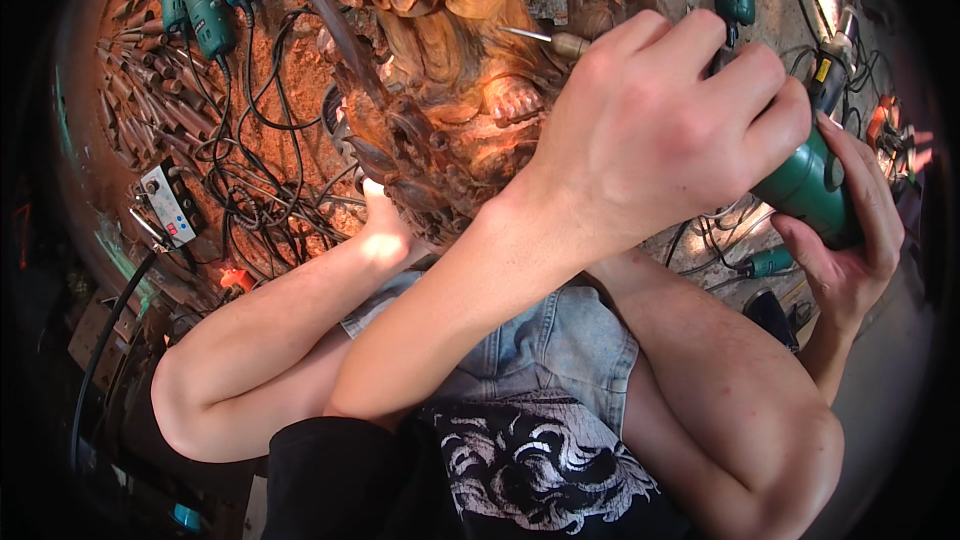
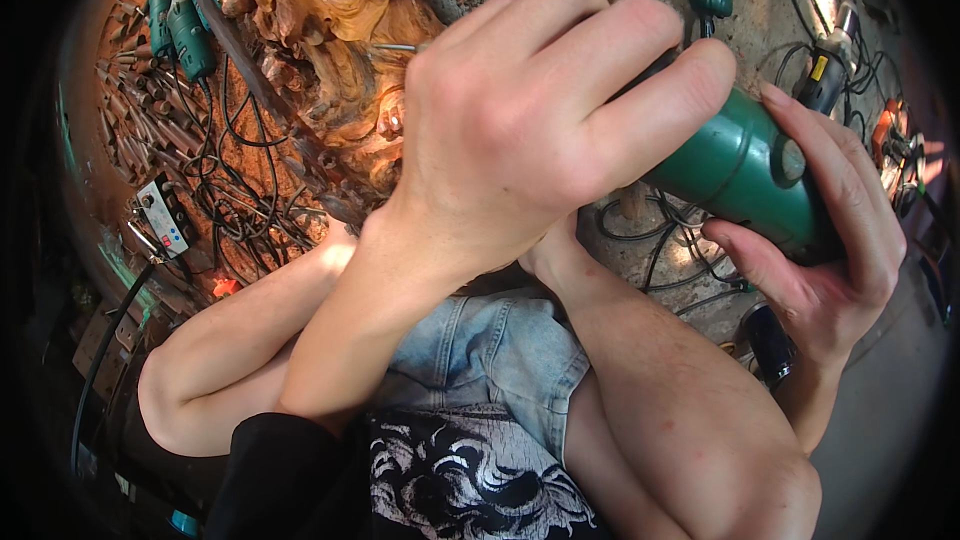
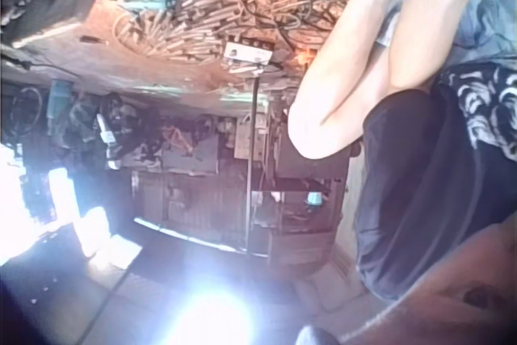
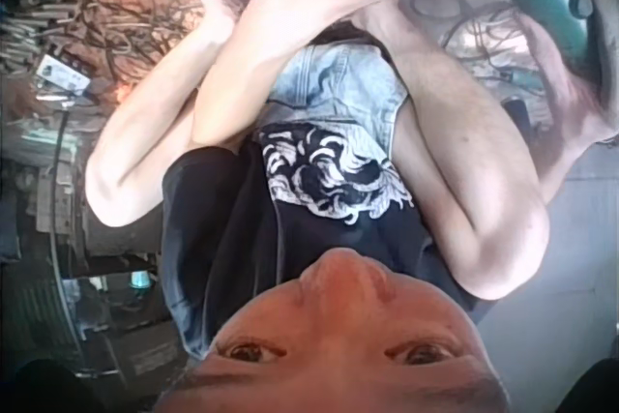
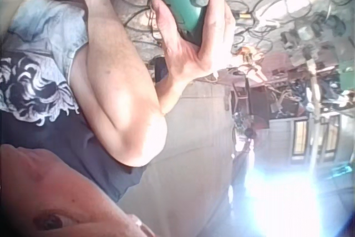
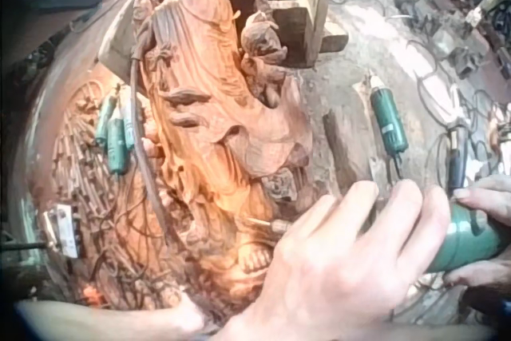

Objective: The person uses a rotary carving tool to shape and detail a large wooden sculpture. They switch between different rotary tools and bits, working on various sections of the piece while seated on the floor.

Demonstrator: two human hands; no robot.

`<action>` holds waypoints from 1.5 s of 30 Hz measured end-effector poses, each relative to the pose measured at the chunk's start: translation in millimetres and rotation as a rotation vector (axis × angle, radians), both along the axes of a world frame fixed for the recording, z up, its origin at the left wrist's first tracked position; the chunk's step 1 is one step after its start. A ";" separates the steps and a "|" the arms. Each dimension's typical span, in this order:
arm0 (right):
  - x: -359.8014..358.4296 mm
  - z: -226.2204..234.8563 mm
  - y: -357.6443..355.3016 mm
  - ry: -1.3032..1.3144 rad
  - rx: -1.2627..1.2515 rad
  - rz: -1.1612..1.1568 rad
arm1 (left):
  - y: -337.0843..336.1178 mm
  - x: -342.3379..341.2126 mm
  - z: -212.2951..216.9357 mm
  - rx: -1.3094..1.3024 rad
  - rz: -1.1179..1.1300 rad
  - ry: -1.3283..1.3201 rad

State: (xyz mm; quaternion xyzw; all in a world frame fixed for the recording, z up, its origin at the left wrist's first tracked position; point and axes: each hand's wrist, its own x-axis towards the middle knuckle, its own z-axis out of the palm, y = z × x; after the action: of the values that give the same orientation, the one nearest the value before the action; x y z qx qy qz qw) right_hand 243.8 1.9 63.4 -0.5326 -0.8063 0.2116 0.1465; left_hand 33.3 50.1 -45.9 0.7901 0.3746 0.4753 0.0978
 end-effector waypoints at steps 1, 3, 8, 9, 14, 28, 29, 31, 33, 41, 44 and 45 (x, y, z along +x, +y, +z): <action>0.8 0.4 1.6 -0.008 -0.003 0.006 | 1.9 -3.1 1.3 -0.003 -0.014 0.017; 2.3 0.7 3.9 -0.039 -0.010 0.025 | -0.8 -5.2 -1.5 -0.006 -0.013 0.028; 6.1 8.1 9.0 -0.071 -0.040 0.061 | -2.8 0.6 -1.7 0.002 0.028 0.028; 5.9 7.5 11.2 -0.080 -0.037 0.058 | -2.7 -0.5 -2.0 -0.003 0.030 0.033; 5.5 2.5 15.7 -0.123 -0.062 0.029 | 0.5 2.9 -4.6 -0.037 0.075 0.049; 10.2 -0.5 25.3 -0.157 -0.090 0.057 | 2.4 17.6 -15.2 -0.076 0.126 -0.125; 10.6 1.1 27.1 -0.161 -0.098 0.069 | 0.8 17.3 -16.3 -0.077 0.126 -0.116; 13.5 4.0 29.1 -0.168 -0.126 0.094 | -2.4 7.3 -9.9 -0.071 0.103 -0.016; 14.4 2.0 29.9 -0.163 -0.130 0.096 | 0.5 3.3 -5.9 -0.043 0.090 0.086; 15.6 0.9 30.1 -0.174 -0.128 0.108 | 1.1 6.0 -11.4 0.034 0.136 0.124; 15.2 8.3 28.5 -0.205 -0.145 0.097 | -0.1 13.2 -20.8 0.016 0.132 0.052; 14.2 11.5 27.8 -0.216 -0.150 0.091 | -1.2 15.2 -23.7 0.007 0.127 0.023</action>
State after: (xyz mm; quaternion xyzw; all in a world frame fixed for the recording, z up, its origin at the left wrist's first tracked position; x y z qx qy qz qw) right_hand 258.0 29.7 74.9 -0.5246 -0.8226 0.2192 0.0089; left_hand 48.4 48.9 -69.6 0.7705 0.4232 0.4728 0.0603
